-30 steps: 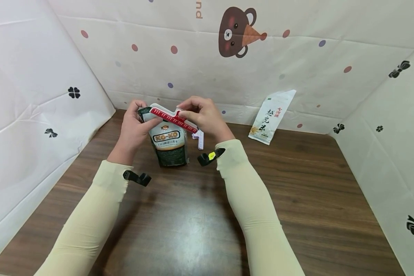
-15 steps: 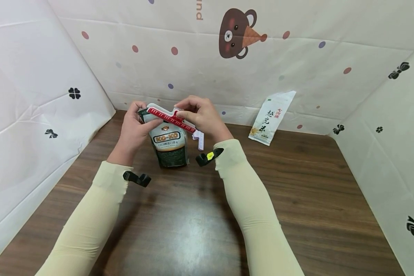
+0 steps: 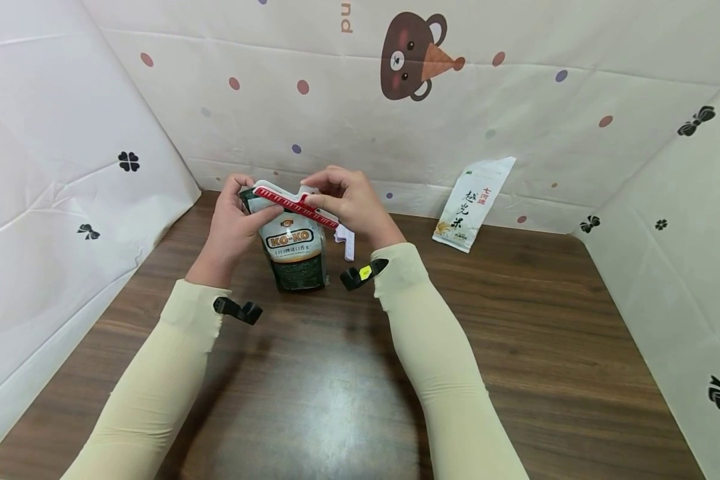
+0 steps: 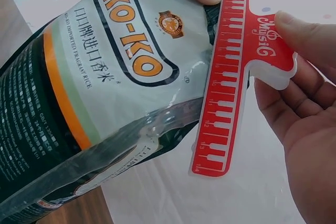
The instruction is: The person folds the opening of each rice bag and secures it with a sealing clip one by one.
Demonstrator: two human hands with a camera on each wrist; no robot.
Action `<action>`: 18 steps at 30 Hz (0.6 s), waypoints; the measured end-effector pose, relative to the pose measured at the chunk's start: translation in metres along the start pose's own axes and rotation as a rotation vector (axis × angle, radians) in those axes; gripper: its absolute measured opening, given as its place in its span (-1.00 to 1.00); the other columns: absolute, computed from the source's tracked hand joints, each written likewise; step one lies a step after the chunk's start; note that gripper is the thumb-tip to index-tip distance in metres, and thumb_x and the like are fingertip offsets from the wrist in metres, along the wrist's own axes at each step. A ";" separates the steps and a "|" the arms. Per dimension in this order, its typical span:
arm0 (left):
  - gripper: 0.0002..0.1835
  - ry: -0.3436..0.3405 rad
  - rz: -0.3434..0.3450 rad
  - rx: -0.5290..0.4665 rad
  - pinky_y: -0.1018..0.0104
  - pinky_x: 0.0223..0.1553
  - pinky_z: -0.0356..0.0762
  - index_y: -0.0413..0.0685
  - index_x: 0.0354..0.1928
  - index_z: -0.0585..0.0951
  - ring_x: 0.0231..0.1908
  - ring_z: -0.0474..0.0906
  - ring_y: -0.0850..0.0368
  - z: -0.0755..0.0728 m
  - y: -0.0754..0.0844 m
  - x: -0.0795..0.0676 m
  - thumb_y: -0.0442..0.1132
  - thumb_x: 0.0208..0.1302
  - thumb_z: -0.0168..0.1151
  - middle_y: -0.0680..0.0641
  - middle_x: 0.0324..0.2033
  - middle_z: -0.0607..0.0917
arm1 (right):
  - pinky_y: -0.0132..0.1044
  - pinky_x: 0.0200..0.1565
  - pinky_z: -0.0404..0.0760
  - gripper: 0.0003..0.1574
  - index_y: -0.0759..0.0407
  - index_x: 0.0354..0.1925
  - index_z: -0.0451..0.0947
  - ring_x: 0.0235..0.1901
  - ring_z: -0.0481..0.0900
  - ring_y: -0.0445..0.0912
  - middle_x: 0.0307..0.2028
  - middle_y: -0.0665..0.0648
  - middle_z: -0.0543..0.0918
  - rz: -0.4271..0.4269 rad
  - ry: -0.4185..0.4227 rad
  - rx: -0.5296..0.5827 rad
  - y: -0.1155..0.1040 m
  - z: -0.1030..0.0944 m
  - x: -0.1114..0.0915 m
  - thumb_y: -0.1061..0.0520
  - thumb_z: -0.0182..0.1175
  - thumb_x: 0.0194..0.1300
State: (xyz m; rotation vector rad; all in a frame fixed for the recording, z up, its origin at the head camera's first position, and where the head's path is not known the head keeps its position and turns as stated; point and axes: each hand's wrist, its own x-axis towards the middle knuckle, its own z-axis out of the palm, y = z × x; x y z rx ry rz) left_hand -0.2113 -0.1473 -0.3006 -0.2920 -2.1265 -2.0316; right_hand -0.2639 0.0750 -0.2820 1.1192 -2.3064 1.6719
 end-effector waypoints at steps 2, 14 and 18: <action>-0.58 -0.001 -0.002 0.004 0.32 -0.14 0.63 0.15 -0.16 0.30 -0.17 0.62 0.09 0.000 0.000 0.000 -0.31 0.18 0.37 -0.13 -0.10 0.65 | -0.32 -0.22 0.57 -0.69 0.17 -0.05 0.67 -0.31 0.54 -0.07 -0.17 0.10 0.67 0.006 0.000 0.008 0.001 0.000 0.000 0.19 0.35 0.21; -0.63 0.019 0.018 0.080 0.28 -0.10 0.59 0.12 -0.08 0.41 -0.13 0.54 0.10 -0.001 -0.003 0.000 -0.28 0.17 0.38 -0.02 -0.09 0.58 | -0.29 -0.07 0.59 -0.62 0.16 0.03 0.63 -0.19 0.55 -0.07 -0.10 0.04 0.65 0.030 0.008 0.036 0.008 0.001 -0.002 0.12 0.33 0.24; -0.60 0.038 0.009 0.121 0.27 -0.08 0.54 0.11 -0.01 0.43 -0.14 0.51 0.09 -0.002 -0.006 -0.002 -0.20 0.17 0.40 -0.04 -0.06 0.62 | -0.28 -0.05 0.61 -0.63 0.11 0.03 0.64 -0.17 0.57 -0.06 -0.09 0.04 0.65 0.054 0.018 0.048 0.009 0.000 -0.002 0.10 0.32 0.25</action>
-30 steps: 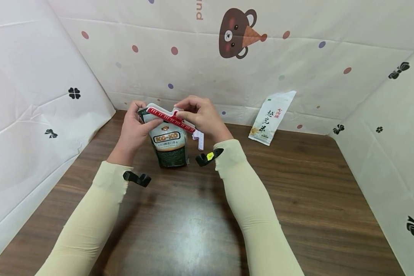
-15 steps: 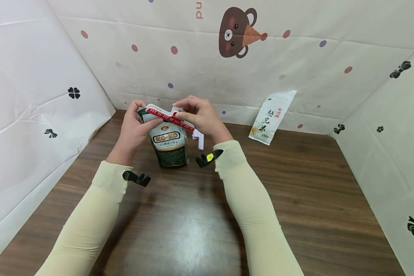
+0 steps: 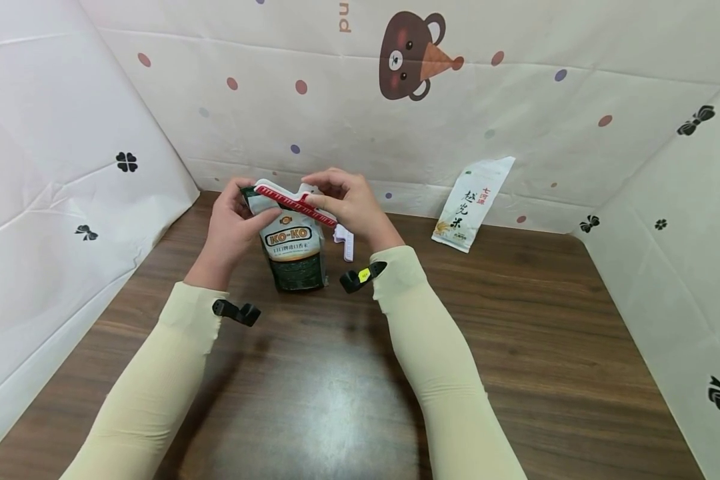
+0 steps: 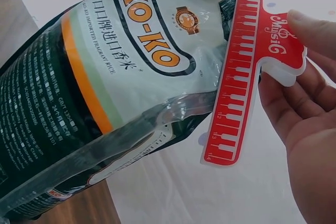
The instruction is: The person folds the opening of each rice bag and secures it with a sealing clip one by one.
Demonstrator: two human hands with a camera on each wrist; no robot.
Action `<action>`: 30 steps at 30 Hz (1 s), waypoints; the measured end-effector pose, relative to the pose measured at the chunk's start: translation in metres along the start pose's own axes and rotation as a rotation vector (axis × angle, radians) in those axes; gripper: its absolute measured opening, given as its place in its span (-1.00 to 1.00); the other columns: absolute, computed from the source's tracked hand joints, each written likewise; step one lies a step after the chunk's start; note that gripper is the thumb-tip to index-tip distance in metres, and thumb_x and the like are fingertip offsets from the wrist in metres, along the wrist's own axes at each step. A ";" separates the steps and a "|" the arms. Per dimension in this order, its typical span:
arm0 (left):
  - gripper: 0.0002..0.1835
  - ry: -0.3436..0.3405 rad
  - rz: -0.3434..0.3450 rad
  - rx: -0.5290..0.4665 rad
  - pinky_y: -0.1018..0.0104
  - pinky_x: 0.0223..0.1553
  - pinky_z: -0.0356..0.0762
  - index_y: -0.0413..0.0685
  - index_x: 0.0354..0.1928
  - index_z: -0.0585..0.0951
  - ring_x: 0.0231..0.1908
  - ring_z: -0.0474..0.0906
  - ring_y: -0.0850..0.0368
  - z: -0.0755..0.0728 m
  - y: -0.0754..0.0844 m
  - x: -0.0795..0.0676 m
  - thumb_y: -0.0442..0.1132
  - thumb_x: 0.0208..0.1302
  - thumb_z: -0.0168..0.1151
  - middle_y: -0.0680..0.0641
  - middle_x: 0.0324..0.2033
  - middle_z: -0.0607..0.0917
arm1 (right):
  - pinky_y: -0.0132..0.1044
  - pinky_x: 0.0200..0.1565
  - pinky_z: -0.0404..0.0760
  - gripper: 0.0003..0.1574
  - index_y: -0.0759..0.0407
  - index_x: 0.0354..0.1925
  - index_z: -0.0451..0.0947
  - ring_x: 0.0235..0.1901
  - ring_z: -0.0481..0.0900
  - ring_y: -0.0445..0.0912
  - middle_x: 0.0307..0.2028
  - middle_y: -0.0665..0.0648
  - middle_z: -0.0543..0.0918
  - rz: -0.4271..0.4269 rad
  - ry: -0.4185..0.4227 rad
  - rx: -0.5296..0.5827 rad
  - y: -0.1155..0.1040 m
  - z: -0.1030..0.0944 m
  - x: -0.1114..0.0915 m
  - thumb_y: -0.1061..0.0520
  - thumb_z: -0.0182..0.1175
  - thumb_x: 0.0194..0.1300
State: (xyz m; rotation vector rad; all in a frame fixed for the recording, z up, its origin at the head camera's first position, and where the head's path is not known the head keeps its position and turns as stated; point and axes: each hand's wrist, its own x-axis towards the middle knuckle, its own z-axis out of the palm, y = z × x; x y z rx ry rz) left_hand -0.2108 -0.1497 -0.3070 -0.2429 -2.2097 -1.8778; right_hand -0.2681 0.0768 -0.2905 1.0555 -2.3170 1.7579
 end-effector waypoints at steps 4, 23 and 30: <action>-0.57 0.031 0.019 0.006 0.28 -0.08 0.49 0.08 0.02 0.46 -0.15 0.47 0.08 -0.003 -0.007 -0.004 -0.16 0.15 0.41 -0.05 -0.09 0.63 | -0.26 -0.05 0.62 -0.62 0.07 0.04 0.64 -0.16 0.59 -0.05 -0.09 0.02 0.65 0.030 0.011 0.009 0.001 0.001 -0.001 0.06 0.33 0.24; -0.43 -0.051 -0.042 0.051 0.06 0.21 0.47 0.10 0.14 0.41 0.06 0.52 0.08 -0.016 -0.040 -0.019 -0.07 0.12 0.44 -0.04 0.06 0.58 | -0.22 -0.01 0.63 -0.54 0.08 0.10 0.60 -0.10 0.58 -0.04 -0.04 0.04 0.63 0.100 0.046 0.052 0.004 0.003 -0.001 0.06 0.35 0.22; -0.44 -0.054 -0.038 0.033 -0.02 0.23 0.44 0.07 0.13 0.41 0.05 0.51 0.05 -0.016 -0.041 -0.021 -0.10 0.13 0.43 -0.07 0.04 0.56 | -0.12 0.11 0.57 -0.35 -0.07 0.25 0.46 0.08 0.57 -0.04 0.16 0.05 0.56 0.192 -0.003 0.120 0.024 0.005 -0.004 0.10 0.37 0.19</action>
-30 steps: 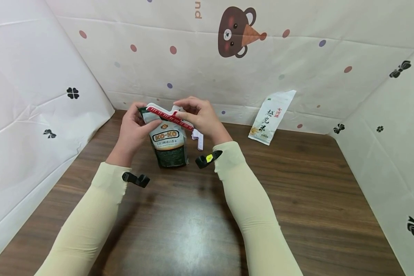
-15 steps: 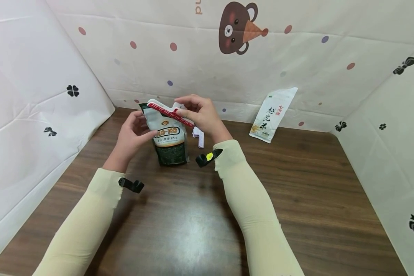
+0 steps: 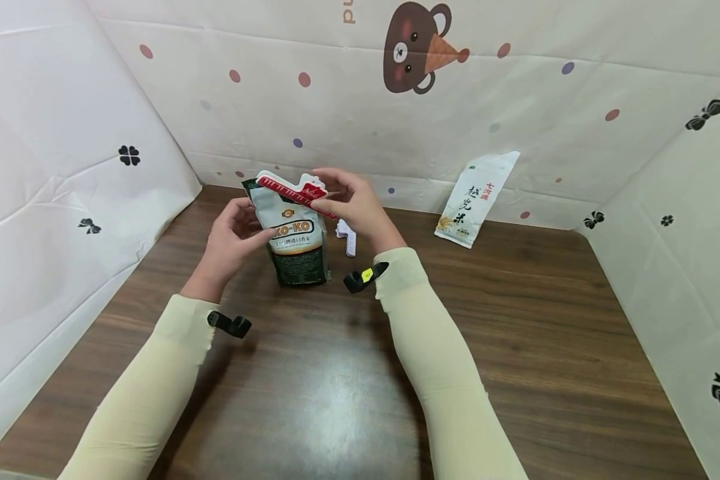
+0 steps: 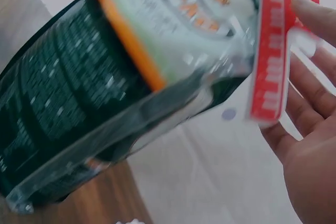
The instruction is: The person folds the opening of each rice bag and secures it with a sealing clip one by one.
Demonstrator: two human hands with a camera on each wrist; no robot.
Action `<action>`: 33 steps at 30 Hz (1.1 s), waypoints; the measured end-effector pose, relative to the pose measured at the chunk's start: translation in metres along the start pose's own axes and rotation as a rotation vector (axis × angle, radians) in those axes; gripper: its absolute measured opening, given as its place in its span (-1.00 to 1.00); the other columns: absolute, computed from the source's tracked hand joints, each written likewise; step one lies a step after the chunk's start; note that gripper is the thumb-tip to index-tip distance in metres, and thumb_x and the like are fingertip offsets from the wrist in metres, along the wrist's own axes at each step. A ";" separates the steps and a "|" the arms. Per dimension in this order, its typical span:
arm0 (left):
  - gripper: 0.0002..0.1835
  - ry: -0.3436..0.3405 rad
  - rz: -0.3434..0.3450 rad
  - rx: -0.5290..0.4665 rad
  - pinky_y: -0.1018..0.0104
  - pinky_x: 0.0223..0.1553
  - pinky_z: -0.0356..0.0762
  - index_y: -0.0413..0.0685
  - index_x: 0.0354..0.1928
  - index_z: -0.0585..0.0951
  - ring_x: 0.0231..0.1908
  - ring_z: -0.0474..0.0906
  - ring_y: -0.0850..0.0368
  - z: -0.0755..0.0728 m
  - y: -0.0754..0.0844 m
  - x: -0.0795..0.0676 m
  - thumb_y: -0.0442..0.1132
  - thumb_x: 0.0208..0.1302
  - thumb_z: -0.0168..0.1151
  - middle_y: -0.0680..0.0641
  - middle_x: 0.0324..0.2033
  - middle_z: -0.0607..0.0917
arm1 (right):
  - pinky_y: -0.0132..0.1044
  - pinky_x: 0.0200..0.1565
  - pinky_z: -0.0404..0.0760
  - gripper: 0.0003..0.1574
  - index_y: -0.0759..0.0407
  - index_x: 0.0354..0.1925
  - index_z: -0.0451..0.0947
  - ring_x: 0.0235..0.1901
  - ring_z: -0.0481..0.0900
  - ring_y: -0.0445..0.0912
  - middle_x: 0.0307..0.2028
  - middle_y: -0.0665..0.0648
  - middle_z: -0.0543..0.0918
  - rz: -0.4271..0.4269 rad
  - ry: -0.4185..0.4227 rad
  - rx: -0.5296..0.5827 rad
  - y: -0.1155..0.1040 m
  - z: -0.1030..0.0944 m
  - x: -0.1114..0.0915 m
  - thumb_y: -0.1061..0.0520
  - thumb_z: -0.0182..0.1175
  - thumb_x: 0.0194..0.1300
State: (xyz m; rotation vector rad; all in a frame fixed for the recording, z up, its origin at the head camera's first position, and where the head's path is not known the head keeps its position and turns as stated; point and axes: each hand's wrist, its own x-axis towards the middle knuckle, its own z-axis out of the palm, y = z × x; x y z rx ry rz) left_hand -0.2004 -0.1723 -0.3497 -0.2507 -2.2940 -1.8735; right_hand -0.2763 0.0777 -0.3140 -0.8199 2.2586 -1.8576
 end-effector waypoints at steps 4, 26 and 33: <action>-0.43 -0.003 0.000 0.006 -0.01 0.23 0.44 0.05 0.15 0.40 0.06 0.51 0.05 0.000 -0.001 -0.001 -0.11 0.13 0.43 -0.08 0.06 0.55 | -0.06 0.18 0.53 -0.21 0.01 0.35 0.33 0.21 0.49 0.03 0.25 0.14 0.48 0.063 -0.050 0.062 0.014 -0.001 -0.005 0.21 0.35 0.18; -0.23 -0.076 -0.034 0.010 -0.06 0.26 0.39 0.21 0.29 0.23 0.16 0.45 0.00 -0.001 -0.014 -0.005 -0.22 0.11 0.45 -0.10 0.19 0.44 | -0.09 0.26 0.45 -0.11 0.04 0.36 0.29 0.26 0.45 0.02 0.25 0.12 0.48 0.216 -0.138 0.038 0.032 0.020 -0.033 0.13 0.43 0.11; -0.12 -0.137 -0.171 0.054 0.02 0.32 0.34 0.17 0.37 0.18 0.31 0.33 0.00 -0.003 -0.025 -0.010 -0.10 0.06 0.48 -0.07 0.29 0.36 | -0.09 0.29 0.41 -0.08 -0.04 0.37 0.30 0.30 0.42 -0.01 0.30 0.07 0.45 0.206 -0.087 0.090 0.061 0.023 -0.028 0.12 0.46 0.08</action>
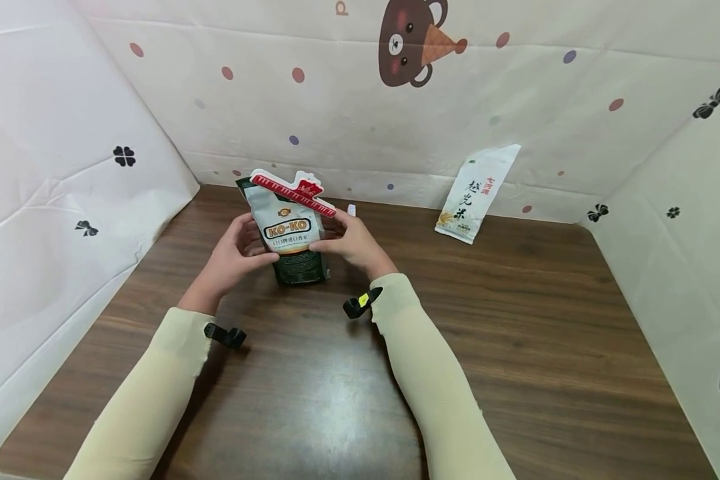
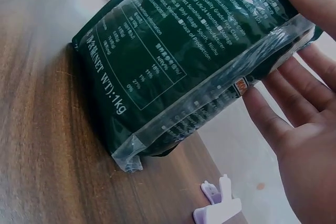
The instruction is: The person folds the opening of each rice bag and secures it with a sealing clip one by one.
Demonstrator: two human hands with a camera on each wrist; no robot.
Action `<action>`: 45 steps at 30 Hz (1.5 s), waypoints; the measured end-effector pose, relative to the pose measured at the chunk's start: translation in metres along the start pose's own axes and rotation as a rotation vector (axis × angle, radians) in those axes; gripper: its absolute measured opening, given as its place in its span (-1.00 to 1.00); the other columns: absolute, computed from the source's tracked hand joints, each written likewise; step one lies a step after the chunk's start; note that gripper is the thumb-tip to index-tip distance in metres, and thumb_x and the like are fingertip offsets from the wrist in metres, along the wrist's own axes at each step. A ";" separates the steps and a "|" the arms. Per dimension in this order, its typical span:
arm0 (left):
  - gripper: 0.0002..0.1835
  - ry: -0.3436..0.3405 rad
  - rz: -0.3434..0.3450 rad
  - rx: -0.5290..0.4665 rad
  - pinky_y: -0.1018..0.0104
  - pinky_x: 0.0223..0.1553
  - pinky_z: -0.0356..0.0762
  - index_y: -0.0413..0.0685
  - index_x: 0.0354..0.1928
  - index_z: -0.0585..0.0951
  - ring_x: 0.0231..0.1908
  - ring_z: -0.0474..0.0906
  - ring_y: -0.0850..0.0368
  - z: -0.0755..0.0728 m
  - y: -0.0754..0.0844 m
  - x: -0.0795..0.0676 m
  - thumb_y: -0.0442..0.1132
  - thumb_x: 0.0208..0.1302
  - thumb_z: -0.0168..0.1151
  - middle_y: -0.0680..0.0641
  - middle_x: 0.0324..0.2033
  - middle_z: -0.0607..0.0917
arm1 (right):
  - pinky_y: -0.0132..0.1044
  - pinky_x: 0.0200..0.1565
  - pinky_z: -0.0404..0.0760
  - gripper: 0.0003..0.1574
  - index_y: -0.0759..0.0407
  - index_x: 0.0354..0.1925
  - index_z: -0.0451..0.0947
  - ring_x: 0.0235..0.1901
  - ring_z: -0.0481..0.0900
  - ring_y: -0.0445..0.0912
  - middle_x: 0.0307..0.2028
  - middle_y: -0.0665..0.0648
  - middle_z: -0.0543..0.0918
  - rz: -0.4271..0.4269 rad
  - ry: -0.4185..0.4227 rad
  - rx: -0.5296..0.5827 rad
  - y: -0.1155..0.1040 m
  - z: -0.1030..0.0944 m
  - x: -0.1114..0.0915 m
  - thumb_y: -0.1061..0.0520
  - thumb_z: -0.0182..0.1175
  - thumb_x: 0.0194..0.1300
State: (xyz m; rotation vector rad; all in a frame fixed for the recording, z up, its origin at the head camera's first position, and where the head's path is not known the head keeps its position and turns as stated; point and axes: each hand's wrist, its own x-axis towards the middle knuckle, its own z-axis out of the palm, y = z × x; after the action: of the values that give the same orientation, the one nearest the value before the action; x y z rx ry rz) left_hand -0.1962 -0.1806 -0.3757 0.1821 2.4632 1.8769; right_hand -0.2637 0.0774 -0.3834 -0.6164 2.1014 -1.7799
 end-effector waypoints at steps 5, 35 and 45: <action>-0.16 -0.009 -0.014 0.025 0.03 0.29 0.38 0.02 0.34 0.24 0.30 0.33 0.00 0.005 -0.003 0.003 -0.09 0.06 0.48 -0.10 0.27 0.40 | -0.08 0.26 0.45 -0.08 -0.03 0.33 0.36 0.27 0.45 -0.01 0.27 0.07 0.48 -0.019 0.051 0.012 0.005 -0.003 -0.002 0.06 0.51 0.02; -0.28 -0.030 0.120 0.123 0.09 0.32 0.36 0.11 0.36 0.32 0.29 0.37 0.14 0.032 0.037 0.056 0.07 0.19 0.32 0.01 0.28 0.45 | -0.11 0.23 0.49 -0.19 0.03 0.28 0.44 0.18 0.53 -0.05 0.19 0.09 0.56 -0.044 0.277 -0.004 -0.017 -0.046 0.002 0.00 0.47 0.07; -0.31 -0.072 0.129 0.131 0.21 0.27 0.41 0.13 0.40 0.29 0.31 0.35 0.17 0.064 0.049 0.094 0.08 0.28 0.24 0.01 0.32 0.42 | -0.16 0.29 0.40 -0.25 0.14 0.30 0.42 0.20 0.48 -0.06 0.22 0.17 0.54 -0.082 0.360 0.008 -0.020 -0.080 0.002 0.16 0.40 0.14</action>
State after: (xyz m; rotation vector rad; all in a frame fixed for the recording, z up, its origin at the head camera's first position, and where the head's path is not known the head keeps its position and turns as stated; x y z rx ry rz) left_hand -0.2795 -0.0956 -0.3417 0.4146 2.5830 1.7198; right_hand -0.3029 0.1417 -0.3494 -0.4080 2.3239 -2.0733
